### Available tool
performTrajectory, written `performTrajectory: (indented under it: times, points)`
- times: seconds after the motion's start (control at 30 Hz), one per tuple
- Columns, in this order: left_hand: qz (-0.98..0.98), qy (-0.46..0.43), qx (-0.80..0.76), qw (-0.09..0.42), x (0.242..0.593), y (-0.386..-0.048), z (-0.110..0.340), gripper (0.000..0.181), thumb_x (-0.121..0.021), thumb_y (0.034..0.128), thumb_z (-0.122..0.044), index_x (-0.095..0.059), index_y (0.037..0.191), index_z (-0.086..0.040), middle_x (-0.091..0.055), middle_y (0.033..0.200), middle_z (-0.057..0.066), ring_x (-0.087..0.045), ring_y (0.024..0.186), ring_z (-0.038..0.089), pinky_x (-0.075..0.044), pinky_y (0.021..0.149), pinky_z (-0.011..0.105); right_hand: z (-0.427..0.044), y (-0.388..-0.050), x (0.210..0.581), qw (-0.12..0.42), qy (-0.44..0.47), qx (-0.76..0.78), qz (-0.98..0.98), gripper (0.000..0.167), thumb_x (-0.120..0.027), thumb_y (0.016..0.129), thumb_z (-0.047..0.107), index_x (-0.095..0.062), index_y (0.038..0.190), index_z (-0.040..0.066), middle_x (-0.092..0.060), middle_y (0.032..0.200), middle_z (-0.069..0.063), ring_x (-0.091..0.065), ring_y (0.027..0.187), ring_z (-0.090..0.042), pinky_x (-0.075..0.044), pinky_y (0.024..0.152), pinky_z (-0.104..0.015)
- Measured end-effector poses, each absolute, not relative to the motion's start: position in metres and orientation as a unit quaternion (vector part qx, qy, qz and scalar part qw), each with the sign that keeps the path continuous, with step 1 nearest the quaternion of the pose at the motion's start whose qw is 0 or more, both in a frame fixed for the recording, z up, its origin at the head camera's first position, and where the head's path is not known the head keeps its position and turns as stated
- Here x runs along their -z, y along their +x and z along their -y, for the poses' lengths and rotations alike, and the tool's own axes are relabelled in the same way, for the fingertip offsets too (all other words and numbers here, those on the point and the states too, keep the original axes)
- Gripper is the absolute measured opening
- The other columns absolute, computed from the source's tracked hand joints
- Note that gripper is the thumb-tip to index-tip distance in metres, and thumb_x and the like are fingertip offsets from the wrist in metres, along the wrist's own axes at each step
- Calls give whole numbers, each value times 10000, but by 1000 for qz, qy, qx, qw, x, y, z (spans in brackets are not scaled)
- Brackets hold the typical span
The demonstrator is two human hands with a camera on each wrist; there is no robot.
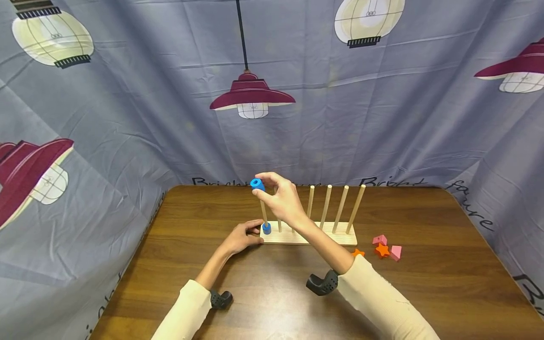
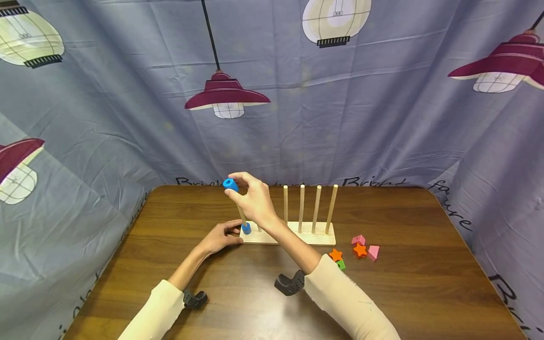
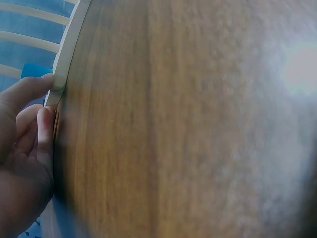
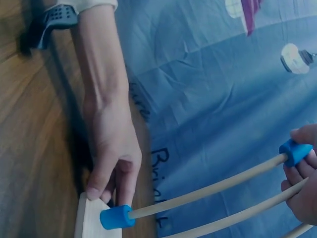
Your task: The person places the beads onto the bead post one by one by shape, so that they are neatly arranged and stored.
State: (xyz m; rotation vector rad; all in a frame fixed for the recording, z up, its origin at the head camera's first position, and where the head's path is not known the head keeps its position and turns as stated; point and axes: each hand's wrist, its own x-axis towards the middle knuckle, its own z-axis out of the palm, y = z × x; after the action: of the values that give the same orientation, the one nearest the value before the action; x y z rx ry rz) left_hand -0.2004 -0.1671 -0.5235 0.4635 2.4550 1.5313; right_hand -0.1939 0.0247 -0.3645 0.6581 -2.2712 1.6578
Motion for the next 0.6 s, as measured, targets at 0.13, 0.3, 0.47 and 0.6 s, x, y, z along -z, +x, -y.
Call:
performTrajectory:
  times: [0.13, 0.3, 0.47, 0.6]
  points:
    - [-833, 158, -519, 106, 525, -201, 168, 613, -793, 830, -100, -570, 1389, 15, -559, 1390, 177, -608, 1088, 307, -503, 885, 385, -25, -193, 372, 133, 215, -563, 787, 325, -787, 864, 123, -698, 1167, 49, -718, 1041, -42, -633, 895, -219, -420, 702, -307]
    - [-838, 158, -510, 108, 525, -202, 168, 614, -787, 837, -116, -567, 1398, 1, -526, 1436, 163, -607, 1101, 282, -504, 900, 382, -25, -191, 383, 133, 202, -559, 793, 330, -803, 851, 133, -697, 1153, 57, -711, 1041, -42, -557, 770, -207, -412, 727, -323]
    - [-840, 156, -508, 113, 523, -200, 168, 617, -776, 846, -123, -557, 1410, -7, -502, 1459, 158, -600, 1109, 269, -510, 899, 384, -26, -190, 392, 118, 178, -568, 795, 326, -812, 848, 159, -671, 1131, 80, -703, 1055, -43, -560, 791, -168, -464, 759, -357]
    - [-839, 152, -510, 118, 522, -200, 168, 621, -777, 845, -141, -559, 1413, -20, -512, 1452, 147, -598, 1114, 273, -513, 899, 389, -26, -190, 403, 110, 169, -576, 792, 317, -816, 846, 161, -654, 1109, 90, -695, 1073, -44, -632, 965, -205, -507, 813, -394]
